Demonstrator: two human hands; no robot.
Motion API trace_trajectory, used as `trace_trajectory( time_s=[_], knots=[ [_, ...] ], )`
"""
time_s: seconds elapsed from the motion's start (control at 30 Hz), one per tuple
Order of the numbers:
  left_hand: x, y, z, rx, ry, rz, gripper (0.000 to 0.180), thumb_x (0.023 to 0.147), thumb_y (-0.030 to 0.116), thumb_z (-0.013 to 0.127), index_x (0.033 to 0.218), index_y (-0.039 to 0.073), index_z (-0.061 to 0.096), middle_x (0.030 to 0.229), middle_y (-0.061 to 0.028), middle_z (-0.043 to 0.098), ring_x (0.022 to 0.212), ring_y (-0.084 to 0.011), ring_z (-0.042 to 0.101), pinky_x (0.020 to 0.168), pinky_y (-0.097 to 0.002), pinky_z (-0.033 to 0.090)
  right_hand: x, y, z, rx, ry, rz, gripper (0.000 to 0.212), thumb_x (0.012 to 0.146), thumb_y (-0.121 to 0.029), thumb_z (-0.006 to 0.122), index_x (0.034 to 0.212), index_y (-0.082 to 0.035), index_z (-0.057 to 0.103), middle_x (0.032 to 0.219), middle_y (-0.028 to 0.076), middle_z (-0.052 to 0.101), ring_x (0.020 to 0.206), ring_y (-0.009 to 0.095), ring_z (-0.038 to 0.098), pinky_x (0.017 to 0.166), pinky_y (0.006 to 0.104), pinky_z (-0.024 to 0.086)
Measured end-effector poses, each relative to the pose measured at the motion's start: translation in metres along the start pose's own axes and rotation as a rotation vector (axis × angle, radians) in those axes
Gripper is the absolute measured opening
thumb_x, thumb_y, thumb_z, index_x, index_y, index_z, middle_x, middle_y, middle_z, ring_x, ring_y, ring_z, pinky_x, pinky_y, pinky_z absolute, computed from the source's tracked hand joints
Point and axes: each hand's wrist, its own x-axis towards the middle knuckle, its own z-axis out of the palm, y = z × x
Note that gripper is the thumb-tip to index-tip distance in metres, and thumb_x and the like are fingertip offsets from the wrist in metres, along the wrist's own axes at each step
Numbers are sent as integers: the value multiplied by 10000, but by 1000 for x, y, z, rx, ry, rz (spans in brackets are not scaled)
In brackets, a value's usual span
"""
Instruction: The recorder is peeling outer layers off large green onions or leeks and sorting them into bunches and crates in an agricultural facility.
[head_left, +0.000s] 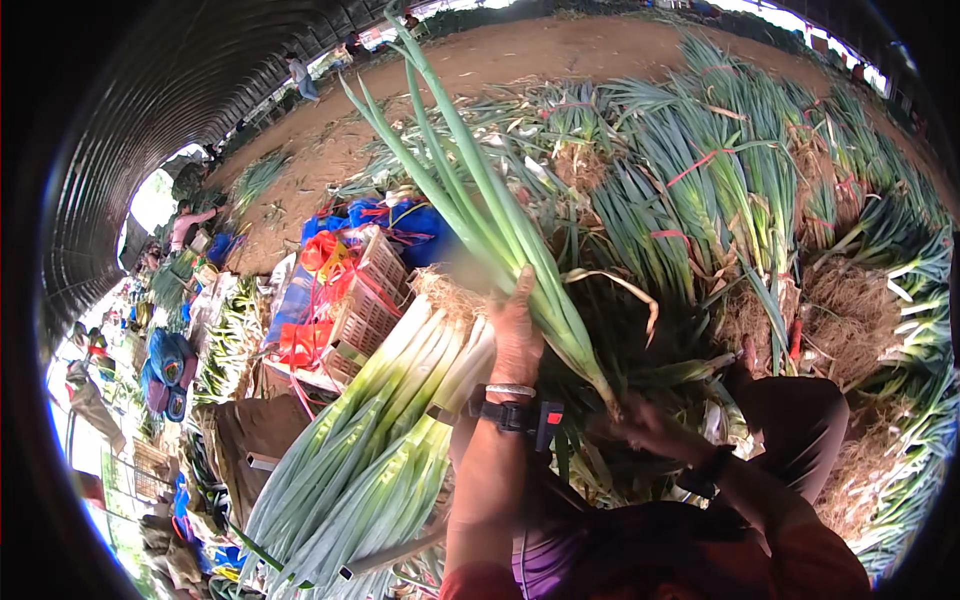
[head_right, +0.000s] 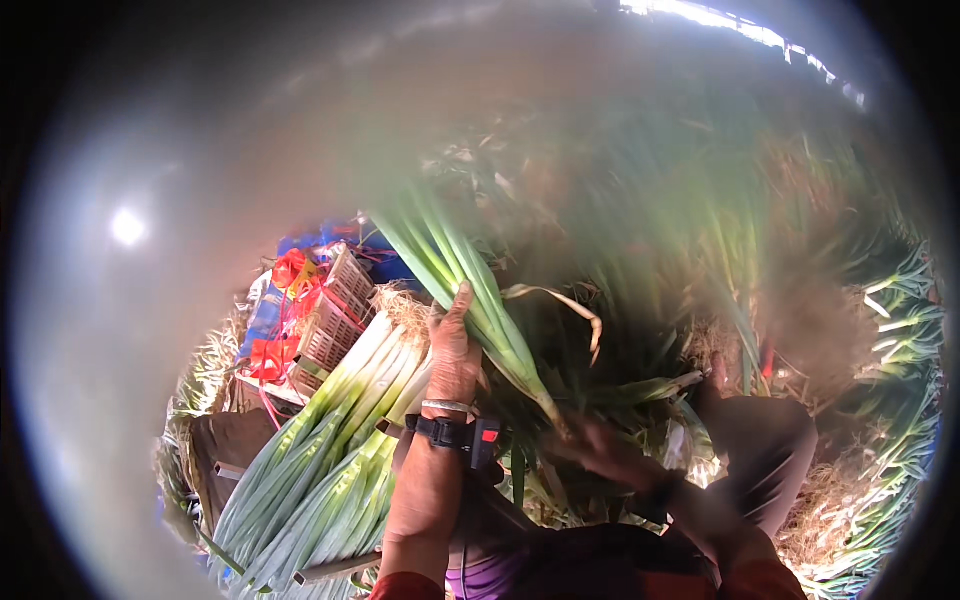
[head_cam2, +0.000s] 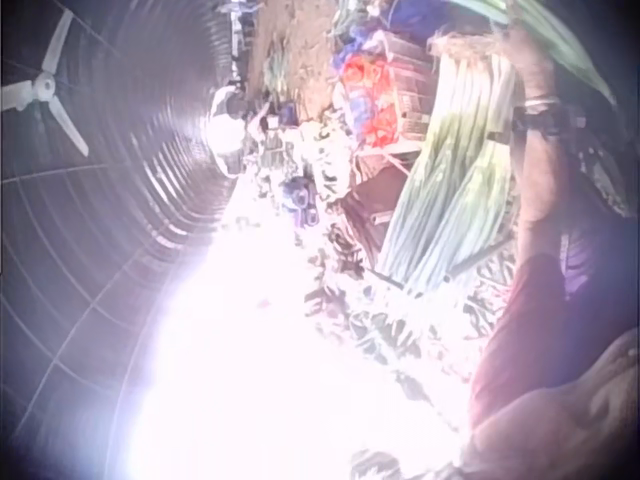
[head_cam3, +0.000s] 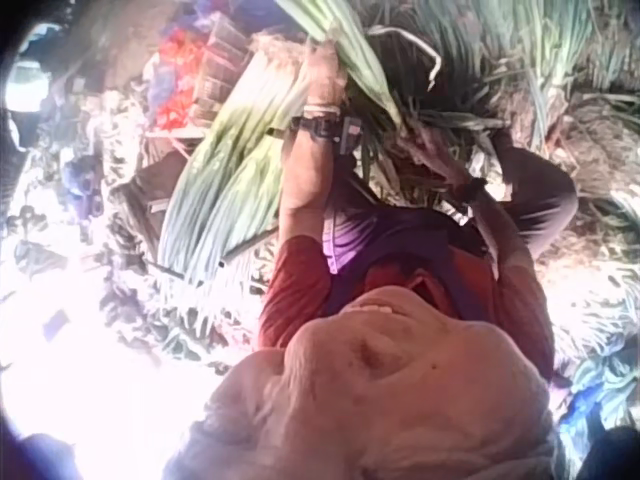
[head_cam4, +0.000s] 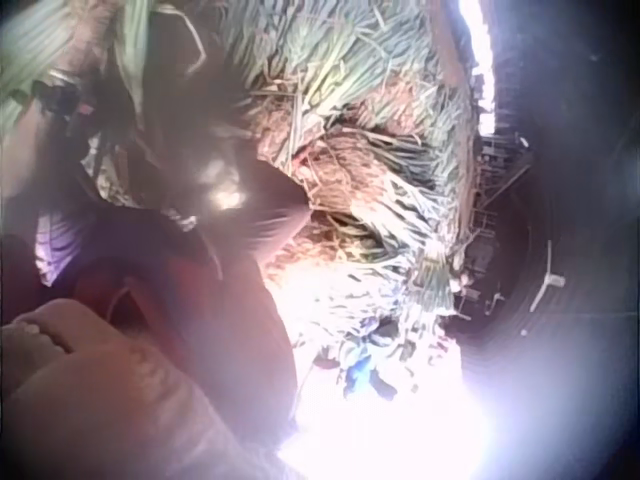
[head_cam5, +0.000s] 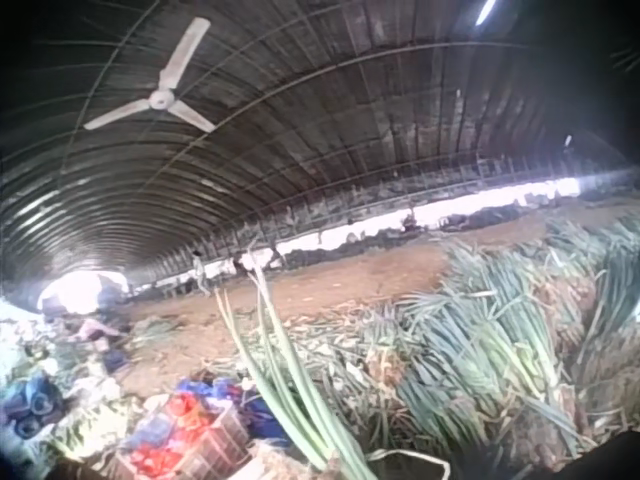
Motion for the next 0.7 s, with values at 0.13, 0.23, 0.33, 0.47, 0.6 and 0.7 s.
trace_trajectory(
  time_s=[0.13, 0.23, 0.33, 0.47, 0.6, 0.7],
  knots=[
    [-9, -18, 14, 45, 30, 2, 378, 855, 131, 681, 1178, 19, 520, 1054, -65, 615, 916, -165, 590, 805, -313, 497, 60, 0, -8, 315, 231, -51, 365, 903, -150, 618, 1183, 49, 496, 1087, 106, 580, 988, 141, 563, 813, 282, 486],
    [-20, -26, 23, 58, 13, -2, 348, 851, 151, 695, 1139, 26, 546, 997, -45, 631, 872, -137, 592, 765, -297, 497, 79, -16, -9, -157, 306, 1, 358, 899, -137, 623, 1180, 49, 503, 1120, 77, 561, 1038, 138, 533, 847, 257, 466],
    [-25, -22, 28, 43, -20, -29, 338, 848, 161, 701, 1127, 25, 568, 968, -37, 641, 825, -123, 599, 738, -281, 499, 90, -6, -20, 8, 118, 45, 322, 877, -21, 576, 1190, 33, 521, 1097, 61, 571, 967, 113, 552, 833, 262, 472],
    [-30, -19, 26, 75, -44, 8, 337, 853, 181, 696, 1127, 32, 568, 924, -33, 643, 786, -113, 601, 688, -277, 511, 87, -26, -12, 266, 50, 27, 365, 833, 58, 533, 1194, 4, 541, 1058, 31, 592, 929, 71, 542, 772, 246, 478],
    [-33, -11, 37, 53, -71, 8, 308, 863, 179, 683, 1108, 32, 567, 912, -35, 638, 751, -111, 601, 648, -273, 520, 85, -11, -15, 452, 64, 199, 373, 814, 50, 550, 1182, -6, 560, 1049, 15, 600, 918, 71, 545, 727, 238, 475],
    [-30, -20, 26, 81, -20, 83, 273, 872, 172, 668, 1081, 28, 565, 889, -47, 635, 705, -130, 614, 617, -279, 537, 89, -37, -8, 220, 54, 132, 372, 795, 45, 552, 1162, -8, 573, 1043, -2, 597, 912, 74, 554, 745, 249, 473]
  ],
)
